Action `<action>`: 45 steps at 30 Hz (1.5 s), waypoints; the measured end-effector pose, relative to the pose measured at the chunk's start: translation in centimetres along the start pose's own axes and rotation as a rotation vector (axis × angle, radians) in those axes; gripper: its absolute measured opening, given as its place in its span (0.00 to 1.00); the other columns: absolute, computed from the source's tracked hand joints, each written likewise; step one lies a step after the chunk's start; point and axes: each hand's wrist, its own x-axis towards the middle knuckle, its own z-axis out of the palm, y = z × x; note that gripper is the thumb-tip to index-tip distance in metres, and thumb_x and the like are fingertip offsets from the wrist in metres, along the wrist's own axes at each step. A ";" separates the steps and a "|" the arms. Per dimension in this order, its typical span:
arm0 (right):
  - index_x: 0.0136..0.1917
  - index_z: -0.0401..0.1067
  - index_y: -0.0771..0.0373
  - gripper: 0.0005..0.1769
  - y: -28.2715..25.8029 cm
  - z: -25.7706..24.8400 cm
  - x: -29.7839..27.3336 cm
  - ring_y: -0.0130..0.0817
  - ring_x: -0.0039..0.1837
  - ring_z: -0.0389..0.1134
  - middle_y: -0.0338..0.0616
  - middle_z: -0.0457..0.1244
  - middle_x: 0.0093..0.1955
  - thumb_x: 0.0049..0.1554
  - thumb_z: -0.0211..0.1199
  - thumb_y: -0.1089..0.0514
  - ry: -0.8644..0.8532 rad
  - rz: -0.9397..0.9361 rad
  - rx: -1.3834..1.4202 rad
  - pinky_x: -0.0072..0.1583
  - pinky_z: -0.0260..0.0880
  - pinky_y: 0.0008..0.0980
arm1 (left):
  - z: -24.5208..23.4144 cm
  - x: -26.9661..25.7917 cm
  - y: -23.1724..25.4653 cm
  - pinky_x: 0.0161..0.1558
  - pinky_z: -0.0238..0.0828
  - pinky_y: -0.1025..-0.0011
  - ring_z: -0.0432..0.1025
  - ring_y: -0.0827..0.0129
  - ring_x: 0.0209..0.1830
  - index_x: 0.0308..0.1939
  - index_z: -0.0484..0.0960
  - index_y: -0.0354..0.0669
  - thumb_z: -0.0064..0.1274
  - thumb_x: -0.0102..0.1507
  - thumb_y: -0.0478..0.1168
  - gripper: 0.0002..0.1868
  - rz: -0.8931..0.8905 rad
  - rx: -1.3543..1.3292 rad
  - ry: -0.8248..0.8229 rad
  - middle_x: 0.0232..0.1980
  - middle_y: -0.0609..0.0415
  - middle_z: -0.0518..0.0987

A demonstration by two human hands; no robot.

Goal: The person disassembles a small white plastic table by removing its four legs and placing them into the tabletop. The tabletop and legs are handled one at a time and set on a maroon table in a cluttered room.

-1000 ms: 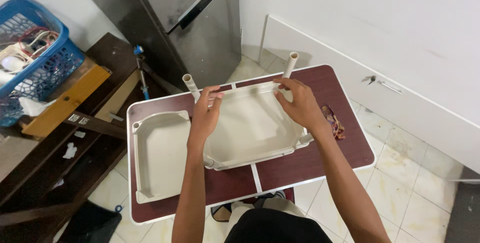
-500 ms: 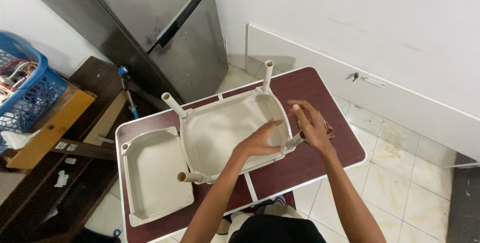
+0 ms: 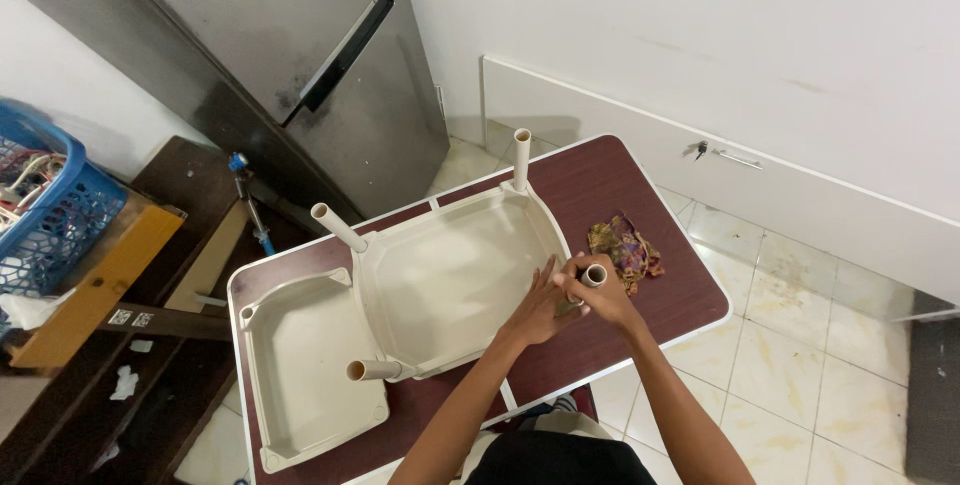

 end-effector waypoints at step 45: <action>0.35 0.74 0.70 0.13 11.6 0.7 0.3 0.20 0.29 0.57 0.34 0.60 0.27 0.60 0.64 0.61 0.297 0.045 0.175 0.31 0.55 0.25 | 4.0 0.8 -1.7 0.76 0.34 0.36 0.36 0.37 0.83 0.75 0.64 0.55 0.55 0.66 0.52 0.35 -0.174 -0.024 0.118 0.85 0.42 0.28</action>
